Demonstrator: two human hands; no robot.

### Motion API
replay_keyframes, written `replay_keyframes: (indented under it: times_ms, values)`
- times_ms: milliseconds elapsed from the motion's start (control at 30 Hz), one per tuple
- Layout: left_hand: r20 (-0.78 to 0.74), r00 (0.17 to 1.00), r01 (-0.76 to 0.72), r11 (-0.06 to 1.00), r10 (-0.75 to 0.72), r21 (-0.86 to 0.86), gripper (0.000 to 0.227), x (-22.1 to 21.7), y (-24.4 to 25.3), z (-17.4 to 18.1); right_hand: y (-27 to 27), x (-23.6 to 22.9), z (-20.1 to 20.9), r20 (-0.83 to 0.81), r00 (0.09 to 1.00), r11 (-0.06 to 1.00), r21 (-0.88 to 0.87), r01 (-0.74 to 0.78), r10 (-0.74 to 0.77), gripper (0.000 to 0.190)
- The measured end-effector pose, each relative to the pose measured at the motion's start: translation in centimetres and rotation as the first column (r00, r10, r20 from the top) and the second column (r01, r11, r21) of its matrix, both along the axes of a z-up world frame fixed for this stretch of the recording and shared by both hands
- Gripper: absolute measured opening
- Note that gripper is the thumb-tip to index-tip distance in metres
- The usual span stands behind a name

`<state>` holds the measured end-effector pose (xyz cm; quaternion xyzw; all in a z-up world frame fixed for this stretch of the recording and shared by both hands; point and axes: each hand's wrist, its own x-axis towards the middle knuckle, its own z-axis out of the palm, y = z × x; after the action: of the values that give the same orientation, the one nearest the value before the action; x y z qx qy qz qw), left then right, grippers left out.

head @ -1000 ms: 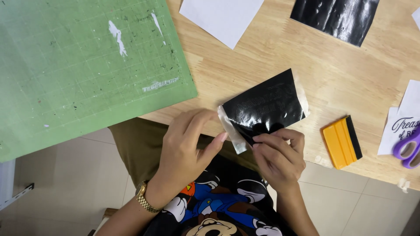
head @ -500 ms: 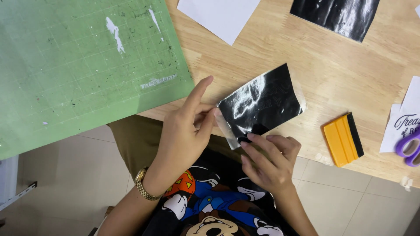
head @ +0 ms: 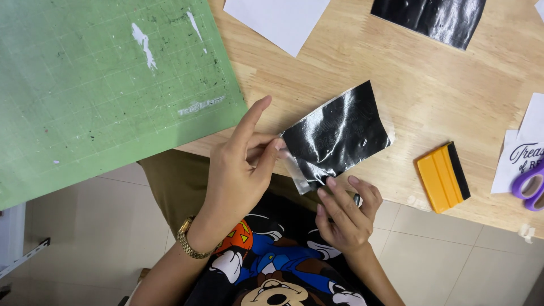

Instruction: Cutting and peeling vinyl decals on a wooden table

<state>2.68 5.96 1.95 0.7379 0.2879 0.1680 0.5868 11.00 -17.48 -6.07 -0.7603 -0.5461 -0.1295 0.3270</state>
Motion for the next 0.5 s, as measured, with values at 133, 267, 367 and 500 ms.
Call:
replay_keyframes:
  times_ms: [133,267,367,500]
  values:
    - [0.01,1.0,-0.018,0.998,0.017,0.054,0.055,-0.2,-0.3,-0.5,0.1,-0.3,-0.3,-0.05,0.998,0.985,0.171,0.035,-0.027,0.017]
    - [0.02,0.999,-0.035,0.998,0.034,0.06,0.054,-0.3,-0.6,-0.6,1.8,-0.4,1.7,-0.117,0.987,0.975,0.181,0.13,-0.11,0.018]
    - [0.035,0.999,-0.043,0.997,0.041,0.069,0.053,-0.4,-0.7,-0.7,2.5,-0.2,2.1,-0.055,0.979,0.98,-0.041,0.194,-0.196,0.035]
    - [0.03,0.998,-0.049,0.997,0.047,0.063,0.051,-0.4,-0.6,-0.5,3.4,-0.2,2.9,-0.003,0.99,0.978,-0.157,0.137,-0.139,0.026]
